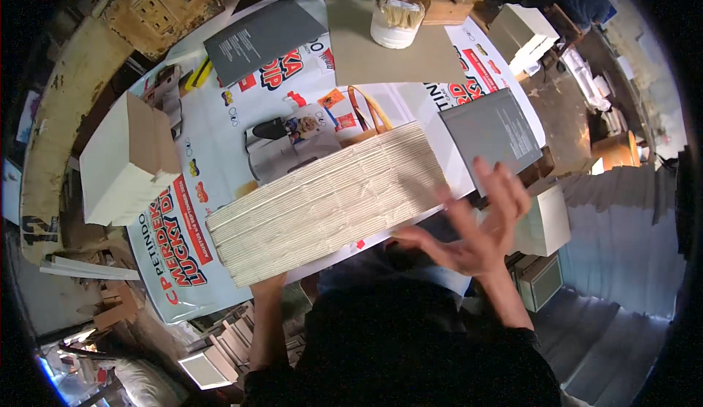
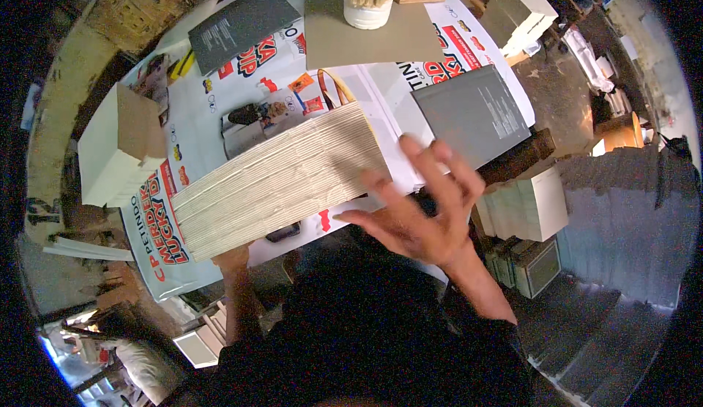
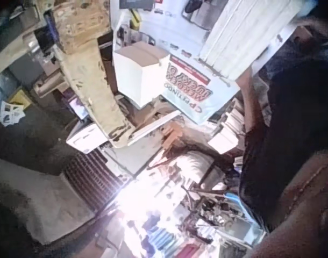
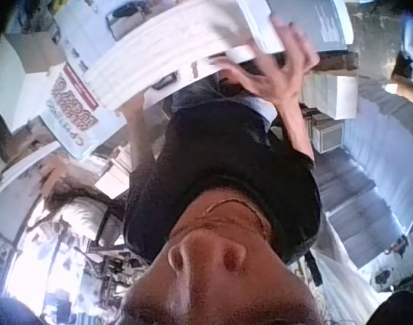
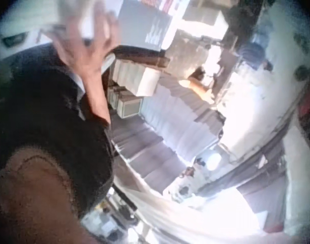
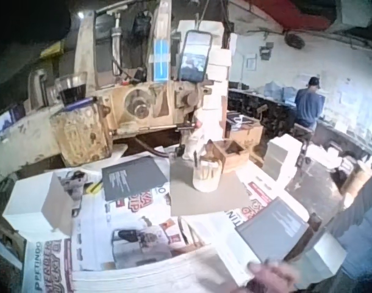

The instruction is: The person applies adhesive to the spines of paper stacks using a brush and stacks them together.

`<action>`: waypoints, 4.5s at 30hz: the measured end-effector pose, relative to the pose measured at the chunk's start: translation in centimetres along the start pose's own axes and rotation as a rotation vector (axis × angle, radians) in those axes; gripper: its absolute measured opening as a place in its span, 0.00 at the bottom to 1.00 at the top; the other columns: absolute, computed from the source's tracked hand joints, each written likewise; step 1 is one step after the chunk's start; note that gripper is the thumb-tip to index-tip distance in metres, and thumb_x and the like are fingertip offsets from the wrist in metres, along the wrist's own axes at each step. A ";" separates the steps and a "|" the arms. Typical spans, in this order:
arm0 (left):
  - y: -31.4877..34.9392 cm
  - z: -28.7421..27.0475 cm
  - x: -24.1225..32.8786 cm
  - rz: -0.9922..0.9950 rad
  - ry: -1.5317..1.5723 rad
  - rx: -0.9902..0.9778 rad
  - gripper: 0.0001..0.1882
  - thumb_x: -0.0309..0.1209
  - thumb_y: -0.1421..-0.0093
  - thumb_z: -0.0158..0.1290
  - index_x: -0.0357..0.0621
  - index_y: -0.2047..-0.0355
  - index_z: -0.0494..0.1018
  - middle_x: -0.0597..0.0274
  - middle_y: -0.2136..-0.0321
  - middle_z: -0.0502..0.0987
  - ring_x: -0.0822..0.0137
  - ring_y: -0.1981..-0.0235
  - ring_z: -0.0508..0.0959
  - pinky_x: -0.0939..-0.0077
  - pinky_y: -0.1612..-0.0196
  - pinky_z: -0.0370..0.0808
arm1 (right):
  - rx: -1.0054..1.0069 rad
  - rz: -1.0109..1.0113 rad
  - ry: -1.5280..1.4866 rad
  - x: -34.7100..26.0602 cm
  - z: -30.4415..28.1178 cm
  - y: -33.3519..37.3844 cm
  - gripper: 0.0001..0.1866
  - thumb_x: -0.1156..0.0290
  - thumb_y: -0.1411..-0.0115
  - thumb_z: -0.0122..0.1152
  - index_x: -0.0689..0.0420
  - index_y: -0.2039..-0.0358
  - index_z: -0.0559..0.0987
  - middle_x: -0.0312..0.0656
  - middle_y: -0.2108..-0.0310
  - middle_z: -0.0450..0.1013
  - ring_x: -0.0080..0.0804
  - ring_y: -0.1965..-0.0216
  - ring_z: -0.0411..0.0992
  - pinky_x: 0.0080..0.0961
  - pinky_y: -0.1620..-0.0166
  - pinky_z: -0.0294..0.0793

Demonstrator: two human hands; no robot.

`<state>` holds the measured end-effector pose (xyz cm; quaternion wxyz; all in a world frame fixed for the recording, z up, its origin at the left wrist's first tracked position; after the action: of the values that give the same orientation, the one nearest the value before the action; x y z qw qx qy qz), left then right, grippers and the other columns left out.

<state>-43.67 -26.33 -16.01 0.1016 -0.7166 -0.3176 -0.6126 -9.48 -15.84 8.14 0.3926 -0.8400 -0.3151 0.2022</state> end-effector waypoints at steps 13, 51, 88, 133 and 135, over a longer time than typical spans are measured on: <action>1.3 1.9 -1.6 -0.081 -0.042 -0.126 0.48 0.34 0.60 0.72 0.39 0.40 0.62 0.50 0.46 0.70 0.55 0.51 0.76 0.58 0.53 0.78 | -0.101 -0.071 -0.268 -0.9 -0.6 -1.5 0.33 0.72 0.61 0.80 0.54 0.53 0.74 0.37 0.63 0.74 0.36 0.64 0.73 0.37 0.60 0.70; 1.2 3.9 -1.9 -0.050 -0.036 -0.115 0.43 0.35 0.55 0.70 0.39 0.40 0.63 0.50 0.46 0.70 0.56 0.50 0.76 0.60 0.51 0.76 | -0.511 -0.096 -0.200 -8.8 1.8 -4.1 0.29 0.63 0.51 0.71 0.62 0.50 0.77 0.49 0.52 0.67 0.45 0.52 0.68 0.47 0.53 0.69; 2.2 2.4 -0.9 -0.030 -0.015 -0.030 0.39 0.37 0.51 0.68 0.39 0.41 0.65 0.50 0.45 0.71 0.57 0.48 0.75 0.62 0.49 0.75 | -0.520 0.001 -0.149 -1.9 -0.3 -5.1 0.45 0.60 0.64 0.78 0.61 0.42 0.74 0.44 0.58 0.64 0.44 0.56 0.65 0.43 0.57 0.67; 2.4 1.8 17.3 1.273 -0.768 -0.150 0.35 0.39 0.47 0.66 0.38 0.41 0.67 0.51 0.45 0.71 0.59 0.46 0.74 0.64 0.46 0.73 | -0.492 0.339 -0.757 0.0 5.5 -2.8 0.45 0.66 0.60 0.76 0.68 0.46 0.59 0.61 0.60 0.74 0.60 0.57 0.76 0.43 0.55 0.77; 1.7 2.6 16.4 0.992 -0.522 -0.172 0.36 0.40 0.48 0.67 0.39 0.42 0.67 0.51 0.45 0.72 0.59 0.47 0.74 0.64 0.46 0.73 | -0.799 0.470 -0.759 0.8 6.9 -0.8 0.48 0.66 0.59 0.74 0.69 0.43 0.56 0.64 0.58 0.73 0.62 0.55 0.74 0.47 0.54 0.77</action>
<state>-39.76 -20.87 -0.76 0.2367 -0.9135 0.0933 -0.3176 -13.26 -11.24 4.46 -0.1487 -0.8390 -0.2906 0.4353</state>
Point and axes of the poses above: each hand's wrist, its own y-axis away from the middle knuckle, its own z-axis out of the palm, x = y × z, the point moved 2 cm from there along -y, towards the middle knuckle
